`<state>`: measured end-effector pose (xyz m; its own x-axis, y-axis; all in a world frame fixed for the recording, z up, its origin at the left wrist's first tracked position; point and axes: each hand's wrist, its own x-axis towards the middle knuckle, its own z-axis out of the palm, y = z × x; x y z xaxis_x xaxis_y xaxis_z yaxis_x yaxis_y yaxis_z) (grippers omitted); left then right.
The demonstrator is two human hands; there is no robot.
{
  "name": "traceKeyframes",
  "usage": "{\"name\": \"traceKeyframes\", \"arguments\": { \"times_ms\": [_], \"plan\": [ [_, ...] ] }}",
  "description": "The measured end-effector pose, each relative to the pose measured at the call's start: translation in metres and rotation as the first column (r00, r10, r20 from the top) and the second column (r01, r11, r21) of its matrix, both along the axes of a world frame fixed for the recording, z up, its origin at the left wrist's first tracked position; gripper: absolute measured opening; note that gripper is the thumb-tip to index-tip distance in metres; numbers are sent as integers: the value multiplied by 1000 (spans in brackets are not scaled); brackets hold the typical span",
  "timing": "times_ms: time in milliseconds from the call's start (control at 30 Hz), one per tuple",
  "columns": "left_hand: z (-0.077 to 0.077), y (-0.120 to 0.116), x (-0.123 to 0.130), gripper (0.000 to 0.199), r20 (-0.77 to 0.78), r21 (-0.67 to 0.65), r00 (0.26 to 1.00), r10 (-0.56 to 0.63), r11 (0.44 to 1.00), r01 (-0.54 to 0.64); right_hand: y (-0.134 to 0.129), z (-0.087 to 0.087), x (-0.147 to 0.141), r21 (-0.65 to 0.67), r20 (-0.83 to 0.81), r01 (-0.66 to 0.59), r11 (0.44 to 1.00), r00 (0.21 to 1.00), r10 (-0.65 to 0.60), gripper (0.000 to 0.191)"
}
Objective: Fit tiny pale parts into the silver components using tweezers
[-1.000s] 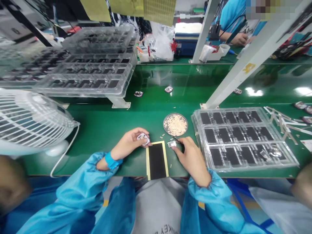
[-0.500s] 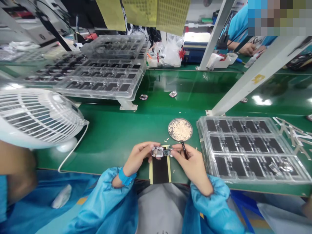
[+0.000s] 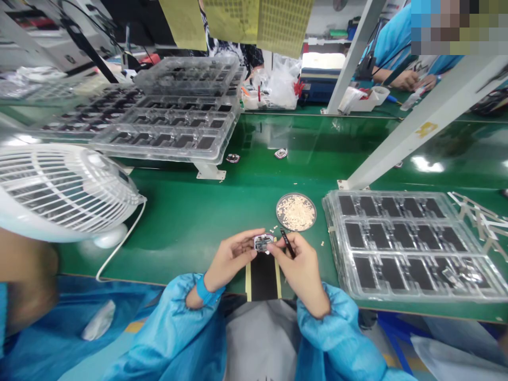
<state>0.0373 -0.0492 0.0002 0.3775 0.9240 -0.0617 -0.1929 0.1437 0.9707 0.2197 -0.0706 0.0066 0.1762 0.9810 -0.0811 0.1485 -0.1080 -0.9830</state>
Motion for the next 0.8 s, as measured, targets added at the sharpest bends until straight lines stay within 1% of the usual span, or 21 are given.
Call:
{"name": "traceKeyframes", "arguments": {
  "times_ms": [267,400,633,700,800],
  "plan": [
    [1,-1,1,45,-176,86,984,25,996,-10,4,-1,4,-41,-25,-44,998,999,43,33],
    [2,-2,3,45,-218,108,975,37,994,-13,5,-2,6,-39,-21,-59,997,998,58,32],
    [3,-1,3,37,-281,183,954,102,982,-51,6,-2,5,-40,-66,-54,998,997,51,33],
    [3,-2,4,37,-273,165,955,114,984,-70,5,-1,4,-46,-77,-56,997,996,52,33],
    [2,-2,5,39,-177,86,979,102,992,-88,5,1,3,-42,-93,-80,996,993,76,34]
  ]
}}
